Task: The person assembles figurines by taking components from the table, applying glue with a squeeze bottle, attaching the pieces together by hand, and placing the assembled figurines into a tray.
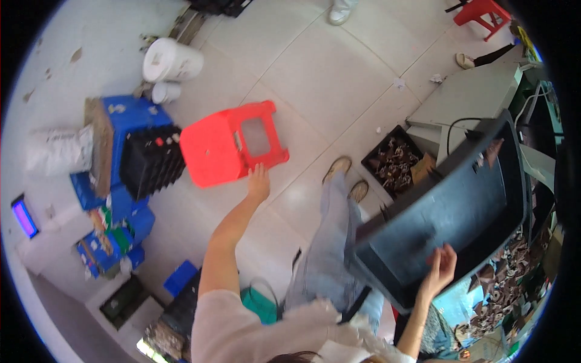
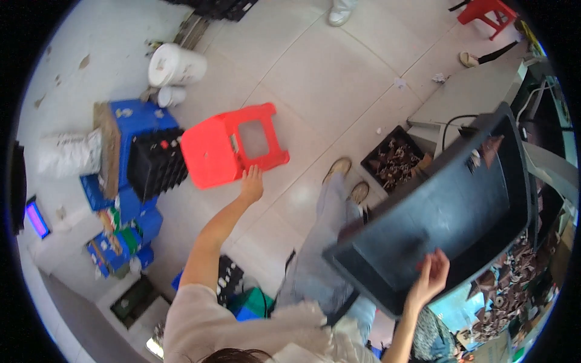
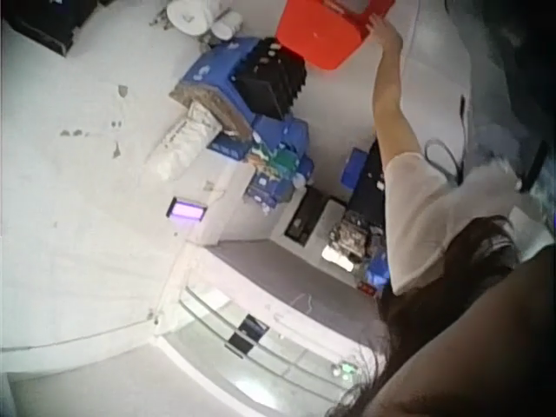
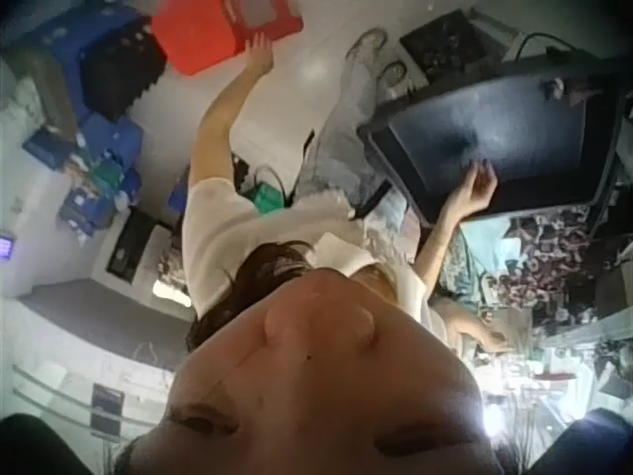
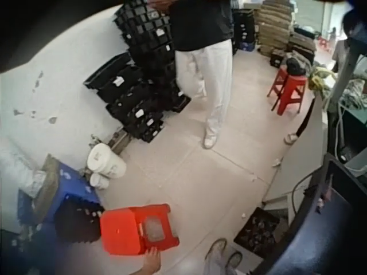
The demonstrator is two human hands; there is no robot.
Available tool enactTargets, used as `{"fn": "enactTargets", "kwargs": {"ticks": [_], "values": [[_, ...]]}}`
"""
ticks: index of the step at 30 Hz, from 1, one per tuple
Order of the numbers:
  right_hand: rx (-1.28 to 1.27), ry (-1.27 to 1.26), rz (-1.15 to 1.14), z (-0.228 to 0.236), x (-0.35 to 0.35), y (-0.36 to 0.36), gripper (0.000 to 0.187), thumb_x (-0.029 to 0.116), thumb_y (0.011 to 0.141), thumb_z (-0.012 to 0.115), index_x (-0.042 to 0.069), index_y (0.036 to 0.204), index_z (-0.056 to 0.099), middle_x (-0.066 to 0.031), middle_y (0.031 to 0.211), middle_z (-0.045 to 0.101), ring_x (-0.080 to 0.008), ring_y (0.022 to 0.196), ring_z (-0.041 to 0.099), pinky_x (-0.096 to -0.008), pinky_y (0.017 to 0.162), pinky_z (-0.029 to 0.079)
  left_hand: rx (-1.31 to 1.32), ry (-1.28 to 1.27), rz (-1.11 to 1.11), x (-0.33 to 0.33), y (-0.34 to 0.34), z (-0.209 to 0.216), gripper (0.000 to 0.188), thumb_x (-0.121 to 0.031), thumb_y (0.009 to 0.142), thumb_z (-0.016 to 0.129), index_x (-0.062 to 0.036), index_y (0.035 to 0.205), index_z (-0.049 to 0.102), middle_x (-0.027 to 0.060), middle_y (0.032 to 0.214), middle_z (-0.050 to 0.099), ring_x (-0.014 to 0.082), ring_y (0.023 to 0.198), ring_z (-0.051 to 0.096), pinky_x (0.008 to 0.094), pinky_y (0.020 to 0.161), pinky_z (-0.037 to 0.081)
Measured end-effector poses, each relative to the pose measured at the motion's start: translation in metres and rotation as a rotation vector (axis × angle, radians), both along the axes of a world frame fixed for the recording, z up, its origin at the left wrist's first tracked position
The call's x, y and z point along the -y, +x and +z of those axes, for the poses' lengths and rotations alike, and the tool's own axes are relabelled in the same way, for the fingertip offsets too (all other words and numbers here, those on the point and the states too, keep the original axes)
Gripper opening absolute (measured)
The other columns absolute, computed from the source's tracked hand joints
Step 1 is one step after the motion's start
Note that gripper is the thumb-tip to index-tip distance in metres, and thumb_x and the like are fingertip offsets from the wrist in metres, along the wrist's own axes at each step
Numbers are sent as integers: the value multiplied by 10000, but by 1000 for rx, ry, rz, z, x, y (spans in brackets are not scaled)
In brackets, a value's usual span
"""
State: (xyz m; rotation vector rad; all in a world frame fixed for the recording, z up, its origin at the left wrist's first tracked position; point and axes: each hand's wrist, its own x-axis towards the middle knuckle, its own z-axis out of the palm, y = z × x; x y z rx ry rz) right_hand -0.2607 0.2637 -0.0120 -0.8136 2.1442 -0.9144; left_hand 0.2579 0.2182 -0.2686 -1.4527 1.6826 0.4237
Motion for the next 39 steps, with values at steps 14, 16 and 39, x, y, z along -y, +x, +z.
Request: {"fn": "enactTargets", "kwargs": {"ticks": [14, 16, 39], "values": [[-180, 66, -175, -8, -23, 2, 84, 39, 930, 591, -3, 996, 624, -10, 825, 596, -60, 645, 537, -193, 584, 431, 34, 436, -392, -13, 18, -83, 351, -301, 792, 562, -127, 1046, 730, 85, 1082, 695, 232, 1092, 606, 441, 1053, 275], [-114, 84, -141, -7, -25, 5, 84, 41, 934, 591, 7, 1002, 625, 1, 793, 590, -58, 652, 543, -195, 581, 427, 26, 412, -393, -26, 7, -86, 360, -299, 781, 566, -115, 1044, 730, 92, 1090, 693, 248, 1107, 601, 443, 1051, 276], [-696, -241, -568, 63, -25, -3, 105, -89, 812, 640, -34, 902, 641, -72, 778, 609, -110, 646, 597, -223, 569, 458, -785, 346, -283, 222, -185, -208, 386, -289, 871, 552, -40, 1157, 620, 132, 1122, 642, 280, 1049, 591, 447, 945, 421]]}}
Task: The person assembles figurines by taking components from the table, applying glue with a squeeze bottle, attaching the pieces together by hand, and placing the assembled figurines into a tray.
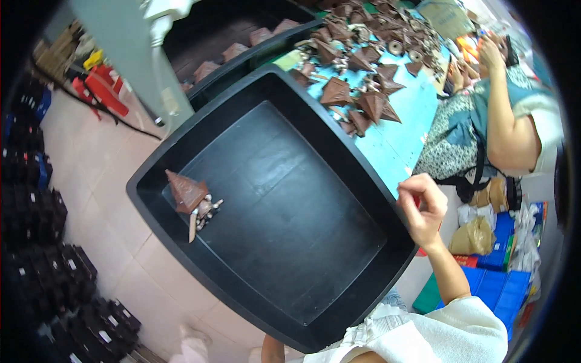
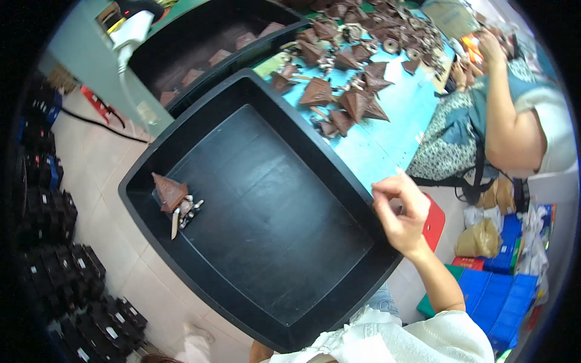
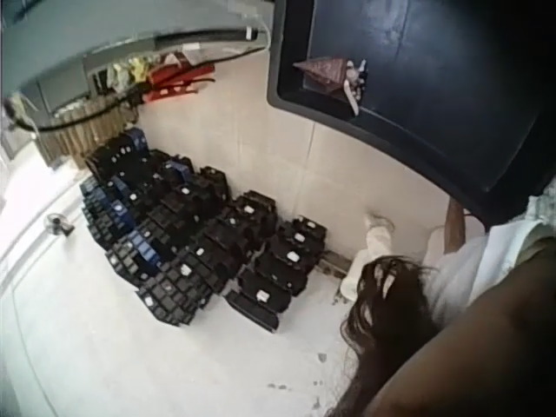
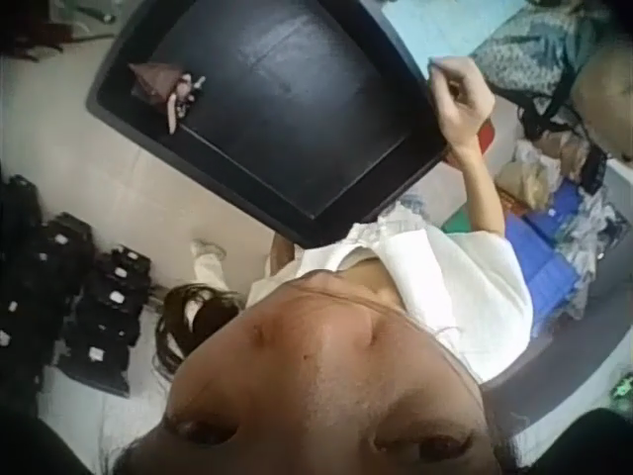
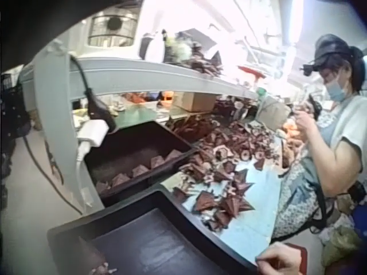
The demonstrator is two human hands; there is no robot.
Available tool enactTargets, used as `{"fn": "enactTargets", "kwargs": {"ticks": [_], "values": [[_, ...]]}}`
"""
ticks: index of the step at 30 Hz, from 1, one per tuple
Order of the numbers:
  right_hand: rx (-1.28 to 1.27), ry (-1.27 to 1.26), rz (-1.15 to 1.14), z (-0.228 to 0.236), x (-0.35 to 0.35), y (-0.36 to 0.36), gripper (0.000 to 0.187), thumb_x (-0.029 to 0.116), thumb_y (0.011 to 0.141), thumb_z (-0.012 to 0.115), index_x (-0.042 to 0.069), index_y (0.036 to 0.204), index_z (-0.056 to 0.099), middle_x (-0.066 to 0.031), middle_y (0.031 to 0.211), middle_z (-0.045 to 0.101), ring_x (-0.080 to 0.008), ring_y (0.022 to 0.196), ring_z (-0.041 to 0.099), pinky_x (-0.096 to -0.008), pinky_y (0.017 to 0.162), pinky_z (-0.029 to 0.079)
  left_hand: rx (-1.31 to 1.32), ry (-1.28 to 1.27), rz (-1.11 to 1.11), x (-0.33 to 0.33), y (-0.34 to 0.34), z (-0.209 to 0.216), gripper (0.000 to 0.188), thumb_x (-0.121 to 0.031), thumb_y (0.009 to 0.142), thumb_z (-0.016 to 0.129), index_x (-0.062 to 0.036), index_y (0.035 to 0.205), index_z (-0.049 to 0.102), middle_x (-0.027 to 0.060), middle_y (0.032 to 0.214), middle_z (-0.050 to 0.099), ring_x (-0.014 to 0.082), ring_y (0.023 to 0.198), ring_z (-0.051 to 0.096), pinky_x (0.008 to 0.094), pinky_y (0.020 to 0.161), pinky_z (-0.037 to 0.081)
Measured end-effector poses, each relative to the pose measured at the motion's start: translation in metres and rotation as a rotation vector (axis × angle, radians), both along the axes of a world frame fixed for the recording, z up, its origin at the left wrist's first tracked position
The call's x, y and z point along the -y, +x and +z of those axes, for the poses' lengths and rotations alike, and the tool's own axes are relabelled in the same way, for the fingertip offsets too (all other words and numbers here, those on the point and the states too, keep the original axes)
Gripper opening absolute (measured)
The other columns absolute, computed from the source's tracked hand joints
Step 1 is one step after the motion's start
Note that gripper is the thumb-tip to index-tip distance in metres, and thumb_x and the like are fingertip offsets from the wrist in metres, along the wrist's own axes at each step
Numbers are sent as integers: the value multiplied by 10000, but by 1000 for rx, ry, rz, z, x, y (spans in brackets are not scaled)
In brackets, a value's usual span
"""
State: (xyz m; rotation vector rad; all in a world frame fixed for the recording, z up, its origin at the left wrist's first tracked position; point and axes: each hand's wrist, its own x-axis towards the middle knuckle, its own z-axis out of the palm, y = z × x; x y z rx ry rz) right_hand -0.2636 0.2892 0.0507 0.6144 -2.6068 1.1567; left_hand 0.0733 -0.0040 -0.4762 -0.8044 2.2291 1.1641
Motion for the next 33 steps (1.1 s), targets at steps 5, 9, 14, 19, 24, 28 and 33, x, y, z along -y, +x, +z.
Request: {"fn": "enactTargets", "kwargs": {"ticks": [5, 9, 14, 19, 24, 28, 33], "values": [[-60, -149, -179, -6, -48, 8, 105, -95, 833, 609, -52, 926, 633, -69, 841, 614, -90, 681, 590, -212, 616, 468, -147, 17, 215, 50, 15, 2, 382, -279, 884, 549, -38, 1174, 604, 126, 1118, 638, 268, 1037, 591, 437, 932, 431], [-91, -14, -129, -30, -55, 5, 234, 60, 821, 697, -15, 1033, 634, -104, 923, 651, -192, 849, 641, -301, 760, 499, -309, 1, 445, 88, 23, 27, 379, -272, 894, 546, -36, 1187, 590, 120, 1115, 634, 259, 1027, 590, 429, 922, 439], [195, -263, -27, -52, -66, 13, 304, 117, 817, 720, -10, 1081, 640, -131, 980, 671, -205, 908, 646, -312, 803, 501, -546, 0, 741, 116, 45, 68, 376, -262, 907, 542, -33, 1204, 574, 113, 1112, 630, 246, 1015, 590, 419, 909, 449], [-101, -656, 271, 24, -51, 55, 278, 41, 814, 690, -42, 1073, 636, -130, 1003, 682, -178, 896, 648, -299, 815, 500, -713, 67, 1046, 96, 101, 111, 373, -252, 920, 538, -31, 1221, 557, 106, 1108, 625, 234, 1003, 589, 409, 897, 458], [-225, -1047, 1067, 70, -57, 94, 142, 59, 885, 536, -51, 907, 622, -183, 875, 649, -308, 699, 668, -360, 652, 569, -942, -237, 1226, 16, 8, 364, 304, -193, 976, 495, -11, 1219, 505, 72, 1119, 556, 168, 1040, 527, 347, 908, 434], [-393, -1370, 1216, 69, -141, 146, 252, 130, 903, 562, 11, 1120, 510, -165, 1074, 589, -334, 879, 627, -391, 820, 491, -1567, -108, 761, -74, -64, 512, 194, -143, 965, 466, -12, 1087, 538, 88, 1063, 528, 172, 934, 517, 324, 851, 421], [-527, -1851, 1383, 81, -99, 162, 528, 218, 925, 593, 89, 1385, 369, -144, 1322, 513, -366, 1104, 576, -431, 1029, 394, -1601, 196, 164, -138, -127, 562, 354, -326, 942, 560, 14, 1040, 560, 162, 1037, 550, 226, 878, 582, 324, 749, 489]]}}
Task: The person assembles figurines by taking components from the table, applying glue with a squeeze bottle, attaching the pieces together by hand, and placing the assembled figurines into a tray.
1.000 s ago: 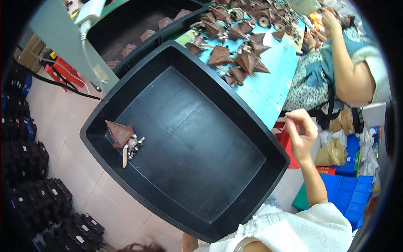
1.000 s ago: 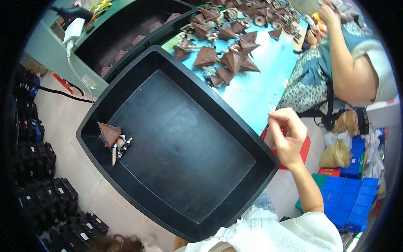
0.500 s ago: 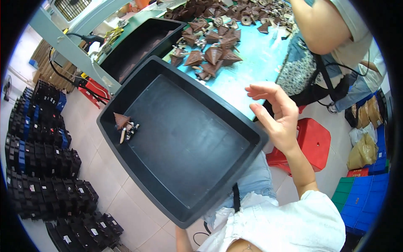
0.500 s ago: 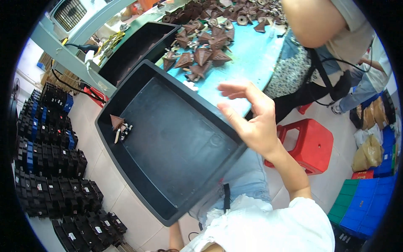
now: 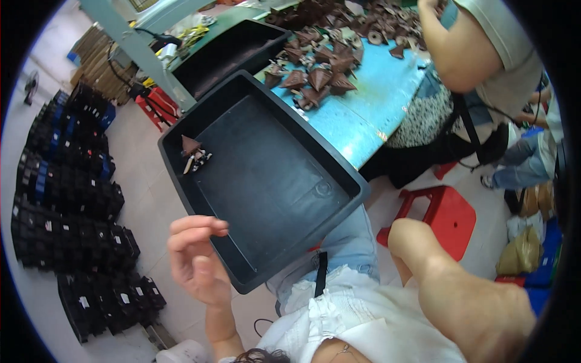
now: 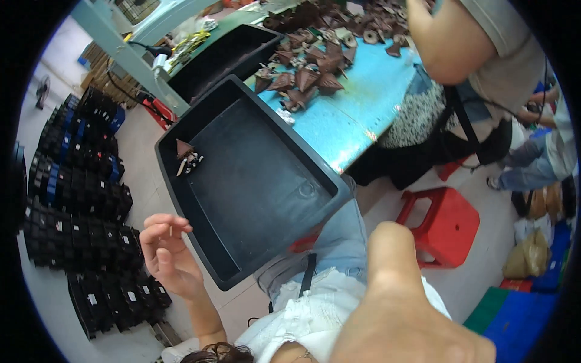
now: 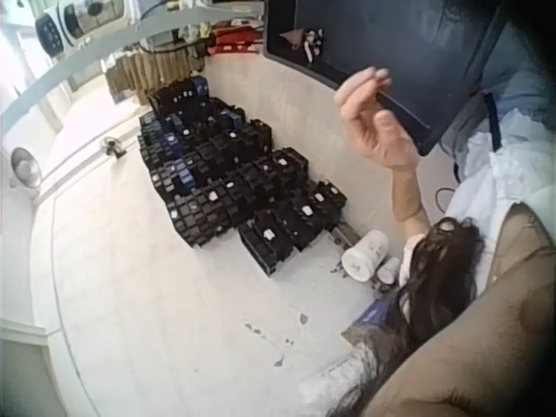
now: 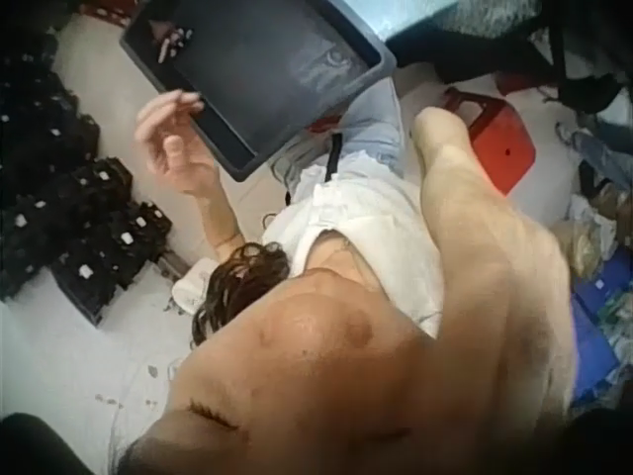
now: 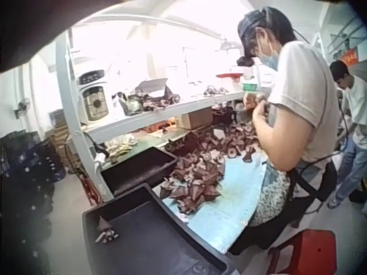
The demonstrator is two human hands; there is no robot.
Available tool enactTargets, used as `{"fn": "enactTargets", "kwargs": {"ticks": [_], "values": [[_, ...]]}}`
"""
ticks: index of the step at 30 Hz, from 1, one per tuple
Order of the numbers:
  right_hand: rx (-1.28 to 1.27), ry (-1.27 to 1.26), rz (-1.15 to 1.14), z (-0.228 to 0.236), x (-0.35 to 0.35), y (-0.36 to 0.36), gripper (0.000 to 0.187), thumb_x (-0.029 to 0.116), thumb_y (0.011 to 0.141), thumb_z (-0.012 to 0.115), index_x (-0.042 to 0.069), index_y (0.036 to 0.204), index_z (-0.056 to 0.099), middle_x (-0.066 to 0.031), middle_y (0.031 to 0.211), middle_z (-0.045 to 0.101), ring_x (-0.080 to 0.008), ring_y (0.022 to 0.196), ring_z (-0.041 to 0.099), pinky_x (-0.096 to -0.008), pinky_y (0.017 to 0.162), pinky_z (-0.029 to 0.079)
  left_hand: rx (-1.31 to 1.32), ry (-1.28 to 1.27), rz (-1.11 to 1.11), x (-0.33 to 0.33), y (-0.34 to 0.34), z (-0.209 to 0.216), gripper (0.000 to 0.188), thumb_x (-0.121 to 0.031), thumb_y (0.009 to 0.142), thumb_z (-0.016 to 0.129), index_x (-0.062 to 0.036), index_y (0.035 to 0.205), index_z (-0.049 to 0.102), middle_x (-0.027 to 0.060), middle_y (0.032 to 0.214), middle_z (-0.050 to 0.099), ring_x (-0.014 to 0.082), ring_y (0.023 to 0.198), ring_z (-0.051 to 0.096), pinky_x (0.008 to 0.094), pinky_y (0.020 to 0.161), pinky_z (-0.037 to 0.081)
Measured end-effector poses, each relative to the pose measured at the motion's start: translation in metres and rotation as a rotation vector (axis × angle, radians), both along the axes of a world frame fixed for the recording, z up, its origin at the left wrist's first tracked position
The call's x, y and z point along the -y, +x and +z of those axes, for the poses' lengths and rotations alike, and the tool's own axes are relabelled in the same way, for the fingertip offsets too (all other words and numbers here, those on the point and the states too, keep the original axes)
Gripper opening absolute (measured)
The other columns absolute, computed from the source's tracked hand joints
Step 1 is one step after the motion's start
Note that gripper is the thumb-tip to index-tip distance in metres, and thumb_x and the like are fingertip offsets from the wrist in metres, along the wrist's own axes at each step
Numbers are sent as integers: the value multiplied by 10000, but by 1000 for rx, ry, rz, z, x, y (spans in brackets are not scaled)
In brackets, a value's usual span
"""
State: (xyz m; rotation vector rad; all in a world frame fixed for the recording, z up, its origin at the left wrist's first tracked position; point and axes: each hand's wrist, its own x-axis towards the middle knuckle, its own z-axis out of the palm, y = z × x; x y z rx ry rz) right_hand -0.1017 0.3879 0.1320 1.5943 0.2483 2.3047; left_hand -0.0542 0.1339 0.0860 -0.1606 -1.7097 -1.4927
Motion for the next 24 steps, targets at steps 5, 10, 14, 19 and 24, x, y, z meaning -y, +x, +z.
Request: {"fn": "enactTargets", "kwargs": {"ticks": [5, 10, 14, 19, 24], "values": [[-252, -146, -560, 7, 13, -31, 344, 108, 832, 694, 76, 1172, 654, -133, 1276, 598, -284, 1158, 596, -436, 974, 446, 42, -236, -388, 1, -39, 28, 170, -45, 836, 619, 45, 979, 639, 180, 898, 676, 250, 814, 643, 339, 722, 501], [-94, 1162, -986, -14, 42, -119, 126, 68, 864, 576, 42, 746, 610, -73, 796, 690, -182, 646, 642, -277, 614, 514, 648, -780, -524, 16, -88, -5, 397, -201, 903, 621, -33, 1250, 528, 157, 1252, 530, 350, 1127, 521, 433, 910, 476], [140, 1407, -1249, -51, 146, -289, 250, 33, 821, 668, 14, 1069, 634, -151, 1019, 665, -241, 931, 656, -343, 785, 510, 1064, -1182, -492, 10, -110, -46, 542, -322, 903, 624, -48, 1345, 471, 255, 1467, 327, 461, 1280, 405, 536, 996, 426], [-178, 2137, -1342, -139, 206, -437, 742, 190, 616, 833, 68, 1283, 533, -224, 1256, 551, -366, 1172, 529, -433, 954, 457, 1023, -1299, -559, 1, -119, -67, 579, -337, 880, 646, -43, 1349, 475, 278, 1486, 282, 548, 1267, 369, 589, 955, 441], [174, 1666, -1734, -127, 207, -398, 562, 184, 632, 836, 54, 1114, 577, -177, 992, 608, -337, 885, 646, -415, 764, 523, 1003, -766, -605, 42, -127, -59, 529, -316, 870, 660, -7, 1277, 523, 241, 1358, 485, 380, 1187, 543, 462, 954, 470]]}}
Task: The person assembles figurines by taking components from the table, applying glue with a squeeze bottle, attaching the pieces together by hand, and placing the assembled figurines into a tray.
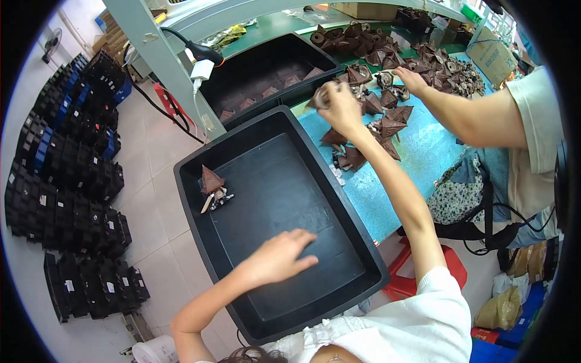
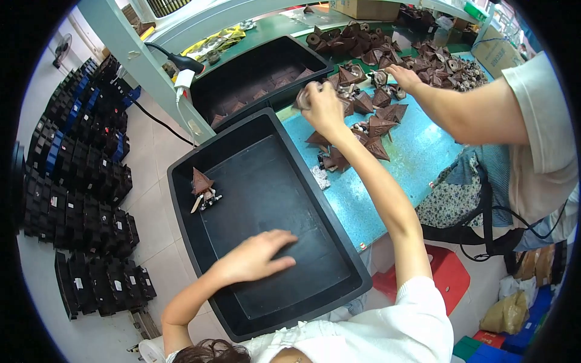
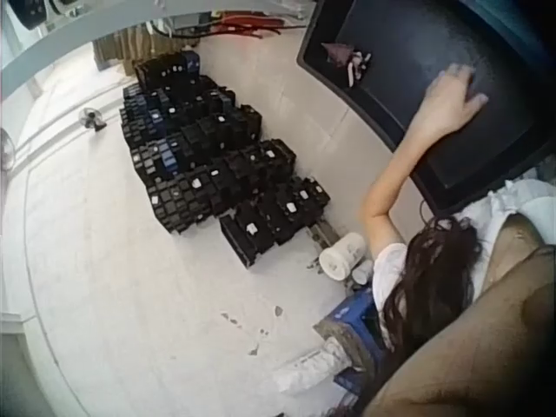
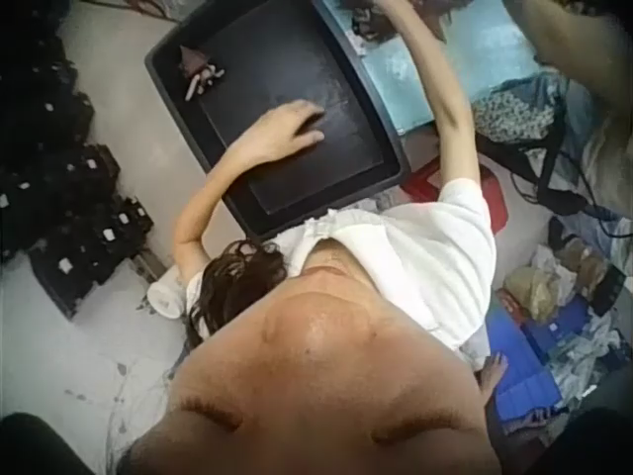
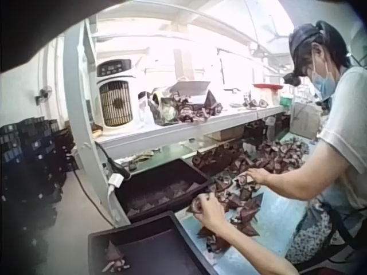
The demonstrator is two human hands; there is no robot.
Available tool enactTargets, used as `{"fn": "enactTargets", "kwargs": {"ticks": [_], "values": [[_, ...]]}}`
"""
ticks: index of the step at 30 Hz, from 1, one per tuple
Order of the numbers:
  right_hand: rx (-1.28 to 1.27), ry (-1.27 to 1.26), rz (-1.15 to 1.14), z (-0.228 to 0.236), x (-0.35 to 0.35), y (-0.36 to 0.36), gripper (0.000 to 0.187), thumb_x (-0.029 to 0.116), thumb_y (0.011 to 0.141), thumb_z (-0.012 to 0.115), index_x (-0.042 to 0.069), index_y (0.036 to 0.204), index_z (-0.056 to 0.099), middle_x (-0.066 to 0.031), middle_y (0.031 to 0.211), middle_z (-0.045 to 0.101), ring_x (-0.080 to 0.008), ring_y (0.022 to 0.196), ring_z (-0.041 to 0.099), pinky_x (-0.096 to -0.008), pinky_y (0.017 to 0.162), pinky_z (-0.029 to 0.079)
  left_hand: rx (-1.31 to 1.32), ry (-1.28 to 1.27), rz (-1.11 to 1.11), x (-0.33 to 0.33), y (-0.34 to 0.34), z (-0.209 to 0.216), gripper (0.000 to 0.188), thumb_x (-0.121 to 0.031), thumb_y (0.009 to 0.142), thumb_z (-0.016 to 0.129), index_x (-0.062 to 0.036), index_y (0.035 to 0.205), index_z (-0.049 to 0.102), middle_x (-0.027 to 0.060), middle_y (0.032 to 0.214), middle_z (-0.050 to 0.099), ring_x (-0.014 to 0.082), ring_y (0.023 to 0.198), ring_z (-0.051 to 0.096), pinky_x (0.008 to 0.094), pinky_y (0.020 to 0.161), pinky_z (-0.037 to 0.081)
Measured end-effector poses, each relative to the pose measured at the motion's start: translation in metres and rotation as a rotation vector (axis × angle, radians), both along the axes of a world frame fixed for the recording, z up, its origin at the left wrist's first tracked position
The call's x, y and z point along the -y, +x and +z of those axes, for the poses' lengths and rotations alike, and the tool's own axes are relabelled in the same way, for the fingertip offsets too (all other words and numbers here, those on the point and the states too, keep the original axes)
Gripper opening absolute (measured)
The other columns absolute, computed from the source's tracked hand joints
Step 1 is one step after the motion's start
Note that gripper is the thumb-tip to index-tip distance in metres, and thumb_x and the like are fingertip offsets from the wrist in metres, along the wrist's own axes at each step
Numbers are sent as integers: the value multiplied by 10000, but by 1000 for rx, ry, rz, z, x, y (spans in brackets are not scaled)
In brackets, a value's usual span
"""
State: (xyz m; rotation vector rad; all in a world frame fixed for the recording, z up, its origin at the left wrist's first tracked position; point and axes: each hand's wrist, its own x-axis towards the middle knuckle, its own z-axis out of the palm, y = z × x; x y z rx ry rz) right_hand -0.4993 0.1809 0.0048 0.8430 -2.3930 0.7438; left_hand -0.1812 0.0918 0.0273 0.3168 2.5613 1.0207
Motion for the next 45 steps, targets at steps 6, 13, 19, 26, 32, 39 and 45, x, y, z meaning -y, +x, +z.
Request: {"fn": "enactTargets", "kwargs": {"ticks": [6, 13, 19, 26, 32, 39, 45], "values": [[1192, -629, 614, 76, -68, 152, 472, 370, 889, 681, 0, 1140, 529, -115, 772, 659, -166, 539, 619, -284, 492, 516, -377, 774, 503, 4, -37, 25, 823, -547, 903, 580, -54, 1470, 246, 165, 1454, 363, 253, 1291, 427, 372, 1006, 422], [1606, -892, 739, 64, -97, 216, 473, 338, 962, 587, -37, 1236, 496, -92, 881, 645, -149, 660, 641, -259, 584, 536, -111, 1161, 508, -29, -48, 38, 590, -525, 985, 423, -18, 1286, 430, 193, 1214, 576, 225, 1080, 603, 353, 936, 490], [887, -465, 398, 52, -109, 227, 530, 219, 769, 811, -54, 1150, 563, -125, 938, 648, -192, 823, 657, -293, 659, 532, -76, 1147, 603, -43, -55, 33, 504, -489, 990, 456, -15, 1149, 512, 110, 1055, 620, 132, 932, 619, 278, 838, 506], [1021, -675, 705, 63, -133, 192, 649, 75, 805, 760, -22, 1361, 441, -108, 1175, 621, -143, 1045, 600, -294, 862, 505, -90, 955, 454, -66, -82, 42, 529, -520, 1008, 377, -42, 1206, 488, 90, 1063, 588, 117, 930, 599, 277, 842, 494], [676, -599, 276, -15, -181, 133, 406, 70, 800, 759, 3, 1166, 596, -65, 993, 679, -119, 875, 649, -260, 773, 517, -273, 646, 428, -43, -78, 53, 526, -469, 1016, 393, -51, 1331, 445, 149, 1343, 450, 279, 1279, 461, 399, 1045, 394], [679, -701, 289, -74, -187, 134, 607, 185, 775, 794, 31, 1306, 543, -135, 1236, 597, -183, 1118, 576, -351, 996, 431, -125, 657, 511, -13, -49, 16, 445, -400, 1027, 404, -31, 1241, 529, 136, 1325, 511, 276, 1206, 548, 387, 975, 464], [877, -650, 188, -58, -187, 139, 522, 159, 838, 725, -6, 1276, 495, -95, 1043, 667, -142, 943, 627, -288, 868, 476, -150, 637, 523, -6, -45, 14, 448, -399, 1012, 444, -38, 1266, 522, 136, 1334, 505, 256, 1203, 548, 383, 956, 473]]}}
